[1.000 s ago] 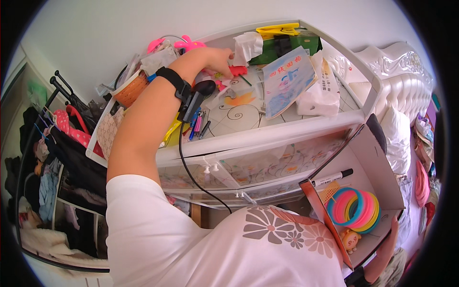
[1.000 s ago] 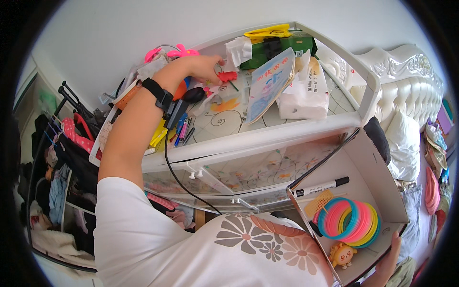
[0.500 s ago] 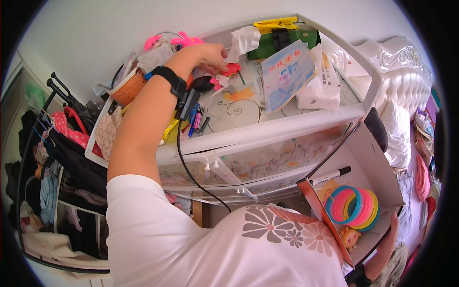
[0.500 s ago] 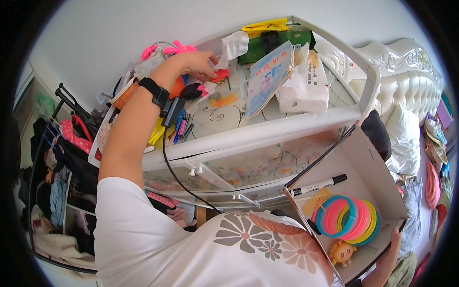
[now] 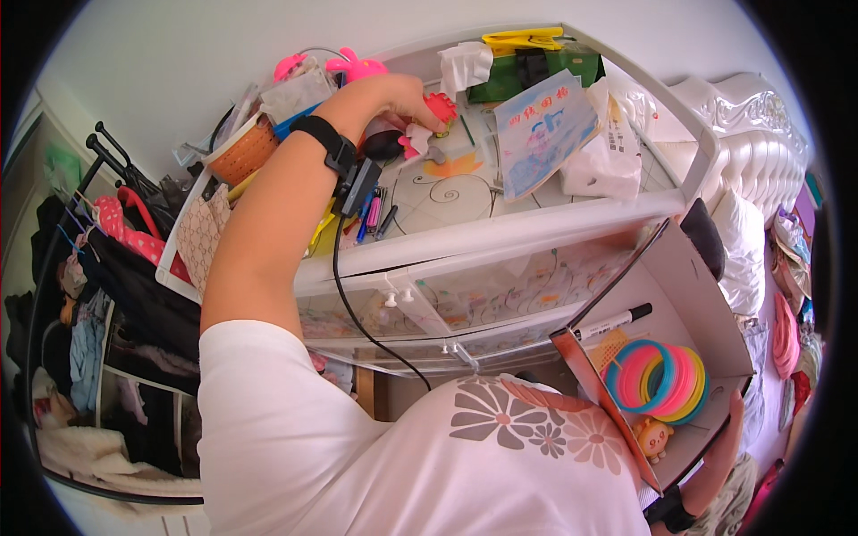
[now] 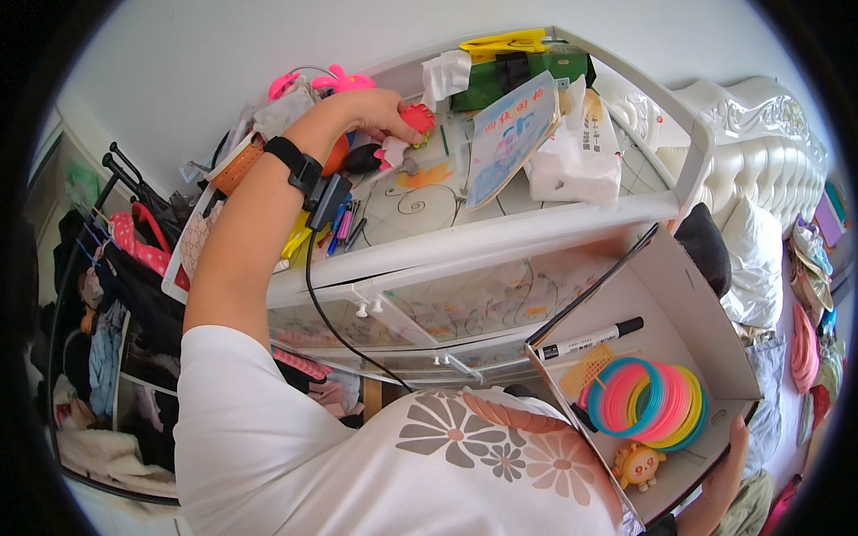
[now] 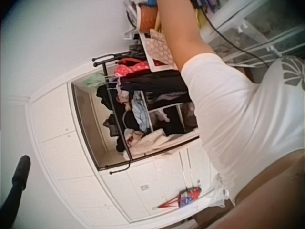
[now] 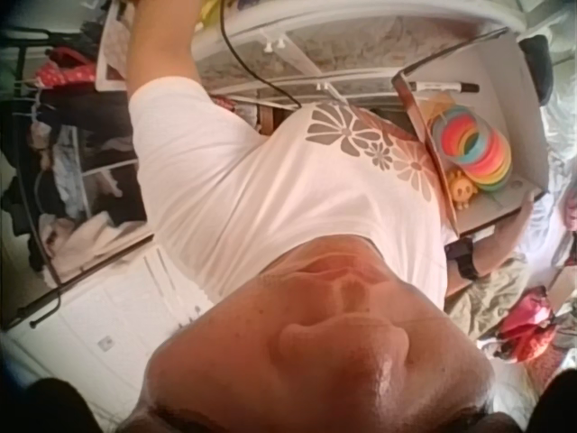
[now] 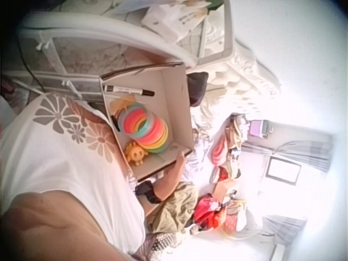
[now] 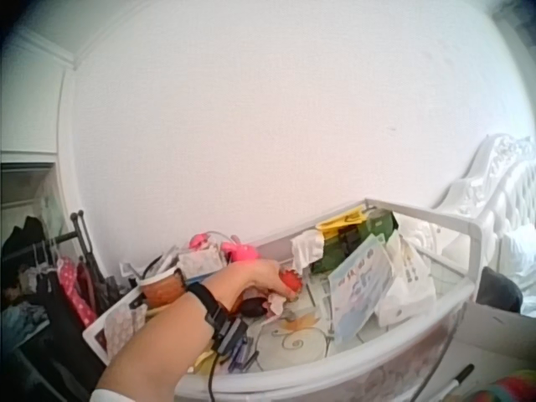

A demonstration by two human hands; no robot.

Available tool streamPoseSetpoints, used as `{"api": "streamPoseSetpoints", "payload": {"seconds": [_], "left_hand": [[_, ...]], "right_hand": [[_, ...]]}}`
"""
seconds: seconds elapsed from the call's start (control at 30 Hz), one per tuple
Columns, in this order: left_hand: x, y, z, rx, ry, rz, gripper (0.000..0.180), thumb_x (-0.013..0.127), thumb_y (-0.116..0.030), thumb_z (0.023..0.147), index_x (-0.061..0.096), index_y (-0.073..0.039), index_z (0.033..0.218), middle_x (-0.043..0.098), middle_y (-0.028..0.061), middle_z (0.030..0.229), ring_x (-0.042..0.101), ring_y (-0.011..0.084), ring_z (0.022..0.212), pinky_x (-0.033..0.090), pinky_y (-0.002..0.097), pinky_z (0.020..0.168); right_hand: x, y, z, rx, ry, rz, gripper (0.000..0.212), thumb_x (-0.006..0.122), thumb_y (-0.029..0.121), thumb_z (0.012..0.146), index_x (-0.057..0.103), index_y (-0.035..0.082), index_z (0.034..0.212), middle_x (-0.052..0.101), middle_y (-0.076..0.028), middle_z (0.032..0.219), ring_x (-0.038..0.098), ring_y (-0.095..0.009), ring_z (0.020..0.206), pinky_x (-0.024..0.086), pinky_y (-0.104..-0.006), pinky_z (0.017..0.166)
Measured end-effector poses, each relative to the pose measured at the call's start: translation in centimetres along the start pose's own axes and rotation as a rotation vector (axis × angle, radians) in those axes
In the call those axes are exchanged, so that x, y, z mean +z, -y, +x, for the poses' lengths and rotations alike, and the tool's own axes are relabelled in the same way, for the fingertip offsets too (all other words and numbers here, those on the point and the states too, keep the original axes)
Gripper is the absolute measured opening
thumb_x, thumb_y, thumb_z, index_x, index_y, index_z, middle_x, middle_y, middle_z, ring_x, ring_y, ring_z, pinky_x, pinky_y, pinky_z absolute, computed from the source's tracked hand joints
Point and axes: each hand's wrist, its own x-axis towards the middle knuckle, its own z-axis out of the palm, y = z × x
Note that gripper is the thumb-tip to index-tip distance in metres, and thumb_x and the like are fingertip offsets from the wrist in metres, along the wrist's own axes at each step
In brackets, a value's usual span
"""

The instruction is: The recorder tidies up a cluttered chest of drawers by sorting toys and stationery into a box.

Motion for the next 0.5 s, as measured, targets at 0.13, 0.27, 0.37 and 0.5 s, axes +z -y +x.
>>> {"api": "streamPoseSetpoints", "payload": {"seconds": [0.13, 0.27, 0.37, 0.5], "left_hand": [[-0.4, -2.2, -1.8, 0.105, -0.082, 0.105, 0.057, 0.083, -0.035, 0.070, 0.060, 0.000, 0.109, 0.063, 0.0061, 0.086, 0.059, 0.0136, 0.073, 0.049, 0.0258, 0.063], [-2.2, -3.6, -5.8, 0.297, -0.369, 0.243, 0.057, 0.082, -0.035, 0.070, 0.060, 0.000, 0.109, 0.064, 0.0099, 0.097, 0.061, 0.0144, 0.084, 0.049, 0.0283, 0.072], [-2.3, -6.7, -10.2, 0.547, -0.355, -0.090, 0.055, 0.079, -0.033, 0.073, 0.058, -0.001, 0.112, 0.064, 0.0111, 0.102, 0.060, 0.0178, 0.094, 0.048, 0.0305, 0.081], [3.0, -13.9, -16.4, 1.032, -0.240, -0.197, 0.053, 0.077, -0.028, 0.075, 0.057, -0.002, 0.116, 0.064, 0.0121, 0.103, 0.062, 0.0207, 0.096, 0.048, 0.0315, 0.084]], "right_hand": [[-0.7, -0.3, -0.3, 0.006, 0.040, 0.044, 0.054, 0.054, 0.041, 0.095, 0.050, 0.000, 0.130, 0.061, -0.010, 0.121, 0.060, -0.019, 0.106, 0.046, -0.0334, 0.092], [-1.3, 0.0, -0.2, 0.000, 0.057, 0.020, 0.054, 0.052, 0.041, 0.096, 0.049, 0.000, 0.131, 0.060, -0.010, 0.122, 0.059, -0.019, 0.108, 0.045, -0.0339, 0.094], [-1.5, -0.3, 0.1, -0.033, 0.046, -0.001, 0.054, 0.051, 0.042, 0.097, 0.049, 0.000, 0.131, 0.060, -0.010, 0.123, 0.058, -0.019, 0.109, 0.045, -0.0337, 0.095], [-0.2, 0.5, 0.1, -0.019, 0.063, -0.005, 0.054, 0.050, 0.041, 0.097, 0.049, -0.001, 0.131, 0.059, -0.010, 0.123, 0.058, -0.019, 0.110, 0.045, -0.0337, 0.095]]}}
